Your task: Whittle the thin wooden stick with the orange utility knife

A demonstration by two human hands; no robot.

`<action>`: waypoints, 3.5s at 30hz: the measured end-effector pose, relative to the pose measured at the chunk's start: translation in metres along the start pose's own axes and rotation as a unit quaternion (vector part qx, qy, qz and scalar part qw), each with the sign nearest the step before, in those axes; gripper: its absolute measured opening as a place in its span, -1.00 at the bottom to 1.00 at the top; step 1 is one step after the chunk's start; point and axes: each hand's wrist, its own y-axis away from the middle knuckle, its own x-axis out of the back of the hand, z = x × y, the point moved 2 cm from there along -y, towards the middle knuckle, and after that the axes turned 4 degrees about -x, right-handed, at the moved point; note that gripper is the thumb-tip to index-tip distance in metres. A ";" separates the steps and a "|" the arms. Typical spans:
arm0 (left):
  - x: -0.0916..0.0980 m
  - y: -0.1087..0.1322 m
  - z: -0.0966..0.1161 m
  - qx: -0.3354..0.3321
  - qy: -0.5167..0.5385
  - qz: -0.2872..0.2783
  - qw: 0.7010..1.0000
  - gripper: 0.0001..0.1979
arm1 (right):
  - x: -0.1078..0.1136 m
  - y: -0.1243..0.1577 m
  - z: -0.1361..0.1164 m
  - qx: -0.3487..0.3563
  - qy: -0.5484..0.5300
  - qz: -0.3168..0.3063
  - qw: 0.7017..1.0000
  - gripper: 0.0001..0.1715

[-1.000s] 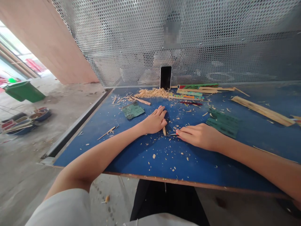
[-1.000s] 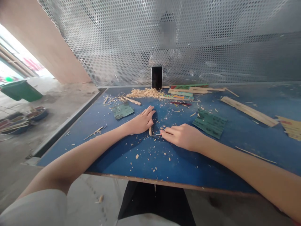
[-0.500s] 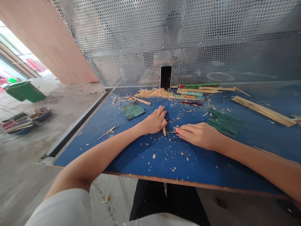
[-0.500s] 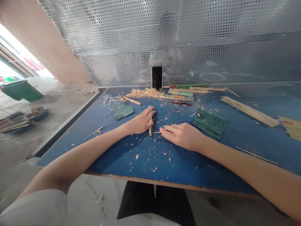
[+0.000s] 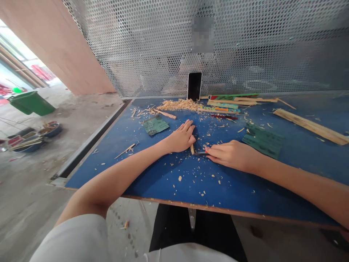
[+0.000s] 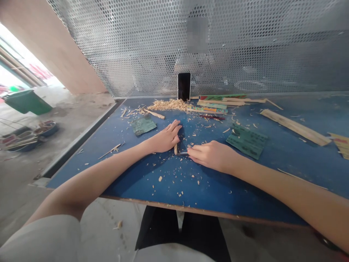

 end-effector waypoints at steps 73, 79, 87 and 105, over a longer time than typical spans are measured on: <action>0.006 0.008 -0.006 0.004 0.027 -0.036 0.999 -0.39 | -0.008 0.005 0.001 0.035 0.059 0.050 0.996 -0.72; 0.011 0.009 -0.005 0.003 0.009 -0.071 0.997 -0.37 | -0.006 0.005 0.001 0.037 0.044 0.060 0.997 -0.75; 0.016 0.012 -0.003 0.037 -0.005 -0.090 0.995 -0.33 | -0.002 -0.004 -0.004 0.000 -0.001 0.091 0.996 -0.74; 0.009 0.006 0.002 0.019 0.013 -0.042 0.999 -0.25 | -0.003 -0.009 -0.003 -0.034 0.030 0.062 0.997 -0.70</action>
